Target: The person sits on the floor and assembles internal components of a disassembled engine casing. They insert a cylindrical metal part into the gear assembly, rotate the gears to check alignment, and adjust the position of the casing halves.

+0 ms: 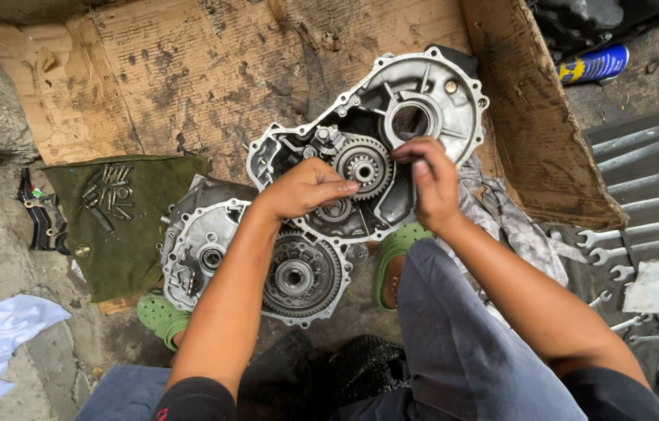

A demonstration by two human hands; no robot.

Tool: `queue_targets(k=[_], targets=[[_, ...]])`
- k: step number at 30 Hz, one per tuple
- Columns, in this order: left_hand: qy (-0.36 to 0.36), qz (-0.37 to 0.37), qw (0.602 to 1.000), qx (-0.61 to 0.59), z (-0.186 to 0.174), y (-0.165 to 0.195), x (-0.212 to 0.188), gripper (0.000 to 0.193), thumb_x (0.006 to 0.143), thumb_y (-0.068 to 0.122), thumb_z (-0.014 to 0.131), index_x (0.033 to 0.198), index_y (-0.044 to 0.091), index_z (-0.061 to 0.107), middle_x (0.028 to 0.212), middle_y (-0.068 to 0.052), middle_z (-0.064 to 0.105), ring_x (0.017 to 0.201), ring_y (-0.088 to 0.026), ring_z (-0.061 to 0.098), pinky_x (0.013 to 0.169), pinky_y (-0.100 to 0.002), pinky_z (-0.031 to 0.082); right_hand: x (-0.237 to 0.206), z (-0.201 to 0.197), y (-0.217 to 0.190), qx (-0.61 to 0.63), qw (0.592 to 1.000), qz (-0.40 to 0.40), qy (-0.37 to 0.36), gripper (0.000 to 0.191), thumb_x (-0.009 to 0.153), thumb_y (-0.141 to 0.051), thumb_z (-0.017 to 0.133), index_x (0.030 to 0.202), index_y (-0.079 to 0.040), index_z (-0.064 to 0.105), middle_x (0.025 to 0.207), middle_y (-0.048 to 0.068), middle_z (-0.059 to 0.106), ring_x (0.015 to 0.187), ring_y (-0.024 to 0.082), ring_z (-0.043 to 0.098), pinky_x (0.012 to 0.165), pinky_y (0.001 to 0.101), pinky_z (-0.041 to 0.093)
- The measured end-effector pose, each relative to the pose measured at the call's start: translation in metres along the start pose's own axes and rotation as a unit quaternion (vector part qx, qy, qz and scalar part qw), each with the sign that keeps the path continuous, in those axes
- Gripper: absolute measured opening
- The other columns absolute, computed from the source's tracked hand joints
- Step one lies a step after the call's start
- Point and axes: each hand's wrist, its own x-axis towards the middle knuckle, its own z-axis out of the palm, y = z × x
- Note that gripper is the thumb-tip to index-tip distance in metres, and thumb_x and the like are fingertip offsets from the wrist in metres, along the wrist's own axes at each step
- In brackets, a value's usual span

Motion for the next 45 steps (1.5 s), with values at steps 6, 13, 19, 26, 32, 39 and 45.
queue_targets(k=[6, 13, 19, 26, 32, 39, 45], targets=[[0.176, 0.11, 0.977, -0.05, 0.033, 0.015, -0.017, 0.042, 0.102, 0.033, 0.06, 0.071, 0.005, 0.056, 0.065, 0.002, 0.051, 0.062, -0.008, 0.045, 0.058, -0.03, 0.036, 0.021, 0.034, -0.003, 0.021, 0.998, -0.021, -0.049, 0.04, 0.112, -0.031, 0.045, 0.11, 0.004, 0.063, 0.106, 0.014, 0.067, 0.1, 0.021, 0.067, 0.092, 0.033, 0.053], [0.352, 0.273, 0.889, -0.105, 0.085, 0.008, -0.016, 0.056, 0.114, 0.042, 0.028, 0.076, 0.005, 0.044, 0.074, -0.003, 0.043, 0.072, -0.017, 0.04, 0.072, -0.032, 0.033, 0.022, 0.047, 0.017, 0.065, 0.997, 0.047, -0.007, 0.032, 0.11, -0.025, 0.048, 0.107, 0.003, 0.064, 0.097, 0.009, 0.07, 0.087, 0.015, 0.069, 0.081, 0.0285, 0.055], [0.306, 0.191, 0.93, -0.067, 0.059, -0.001, -0.009, 0.06, 0.111, 0.042, 0.032, 0.066, 0.004, 0.042, 0.061, -0.002, 0.042, 0.059, -0.013, 0.039, 0.06, -0.03, 0.031, 0.028, 0.057, 0.023, 0.076, 0.996, 0.053, -0.006, 0.032, 0.11, -0.023, 0.047, 0.101, 0.001, 0.066, 0.092, 0.008, 0.068, 0.081, 0.014, 0.065, 0.075, 0.028, 0.051], [0.154, 0.108, 0.979, -0.085, 0.027, -0.005, -0.006, 0.058, 0.108, 0.04, 0.044, 0.064, 0.003, 0.047, 0.06, -0.002, 0.045, 0.056, -0.013, 0.042, 0.056, -0.031, 0.034, 0.031, 0.06, 0.026, 0.117, 0.991, 0.063, -0.01, 0.035, 0.111, -0.024, 0.046, 0.098, 0.001, 0.065, 0.089, 0.006, 0.067, 0.082, 0.012, 0.062, 0.076, 0.0277, 0.051], [0.386, 0.165, 0.905, -0.073, 0.067, -0.007, 0.001, 0.063, 0.112, 0.042, 0.03, 0.063, 0.005, 0.043, 0.06, -0.002, 0.046, 0.057, -0.013, 0.04, 0.058, -0.029, 0.033, 0.033, 0.063, 0.032, 0.154, 0.985, 0.084, -0.004, 0.035, 0.111, -0.027, 0.046, 0.1, 0.001, 0.064, 0.092, 0.006, 0.066, 0.085, 0.012, 0.063, 0.079, 0.027, 0.051], [0.54, 0.241, 0.802, -0.082, 0.116, 0.009, 0.008, 0.047, 0.113, 0.035, 0.027, 0.085, 0.001, 0.046, 0.085, -0.006, 0.049, 0.082, -0.016, 0.046, 0.083, -0.028, 0.041, 0.032, 0.052, 0.037, 0.158, 0.986, 0.046, 0.023, 0.037, 0.113, -0.029, 0.045, 0.102, 0.002, 0.063, 0.098, 0.007, 0.064, 0.09, 0.013, 0.062, 0.083, 0.0282, 0.052], [0.159, 0.141, 0.976, -0.038, 0.032, 0.02, -0.01, 0.027, 0.087, 0.014, 0.042, 0.071, -0.002, 0.056, 0.073, -0.008, 0.059, 0.07, -0.018, 0.056, 0.07, -0.029, 0.045, 0.029, 0.034, 0.042, 0.149, 0.985, 0.076, 0.045, 0.041, 0.113, -0.033, 0.044, 0.103, 0.002, 0.064, 0.094, 0.007, 0.066, 0.089, 0.013, 0.063, 0.084, 0.0278, 0.051]])
